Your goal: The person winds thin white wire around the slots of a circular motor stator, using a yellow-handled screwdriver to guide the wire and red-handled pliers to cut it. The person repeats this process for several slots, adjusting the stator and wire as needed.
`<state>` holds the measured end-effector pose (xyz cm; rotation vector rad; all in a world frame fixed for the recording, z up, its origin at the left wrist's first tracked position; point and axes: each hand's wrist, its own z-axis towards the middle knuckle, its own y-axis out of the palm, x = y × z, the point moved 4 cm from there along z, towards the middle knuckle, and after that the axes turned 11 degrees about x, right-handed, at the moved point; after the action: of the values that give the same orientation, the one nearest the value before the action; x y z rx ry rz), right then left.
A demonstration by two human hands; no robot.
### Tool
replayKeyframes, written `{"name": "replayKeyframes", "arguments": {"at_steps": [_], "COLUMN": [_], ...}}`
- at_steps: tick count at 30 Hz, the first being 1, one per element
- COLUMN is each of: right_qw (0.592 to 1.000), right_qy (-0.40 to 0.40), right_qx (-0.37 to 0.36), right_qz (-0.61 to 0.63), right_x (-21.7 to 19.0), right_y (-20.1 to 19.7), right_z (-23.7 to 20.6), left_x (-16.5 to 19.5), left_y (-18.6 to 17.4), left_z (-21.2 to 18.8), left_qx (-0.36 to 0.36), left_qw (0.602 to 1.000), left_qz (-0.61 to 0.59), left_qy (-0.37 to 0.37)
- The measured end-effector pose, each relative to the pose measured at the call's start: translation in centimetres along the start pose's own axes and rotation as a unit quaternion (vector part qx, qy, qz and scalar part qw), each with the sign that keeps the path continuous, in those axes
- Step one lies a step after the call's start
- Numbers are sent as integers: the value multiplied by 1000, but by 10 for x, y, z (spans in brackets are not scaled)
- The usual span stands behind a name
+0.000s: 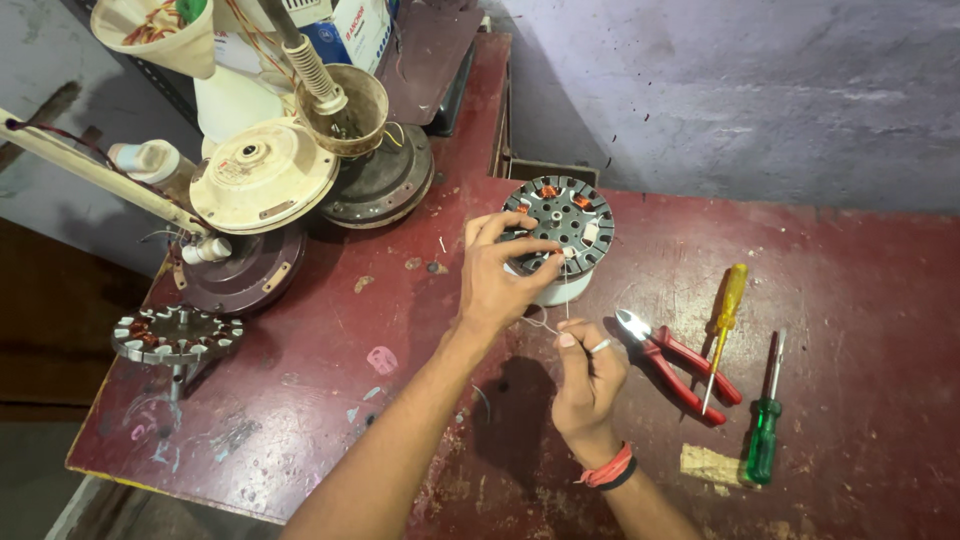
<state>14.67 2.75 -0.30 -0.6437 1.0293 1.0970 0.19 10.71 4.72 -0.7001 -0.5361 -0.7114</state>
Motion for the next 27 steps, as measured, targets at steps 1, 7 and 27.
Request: {"name": "replayKeyframes", "arguments": {"at_steps": [1,7,27], "right_qw": [1000,998,988], "right_qy": [21,-33,92], "right_qx": [-1,10,43], "right_qz": [-15,49,112], "right_x": [3,5,-7], "right_y": [1,6,-7], "right_z": [-2,-11,-1], "left_x": [0,5,-4], "left_y": [-1,1,1], "left_z": [0,-6,-2], "left_qx": [5,34,18], "left_qw": [1000,999,1000], "left_qz": [-4,0,-13], "left_qy": [-3,-17,22]}}
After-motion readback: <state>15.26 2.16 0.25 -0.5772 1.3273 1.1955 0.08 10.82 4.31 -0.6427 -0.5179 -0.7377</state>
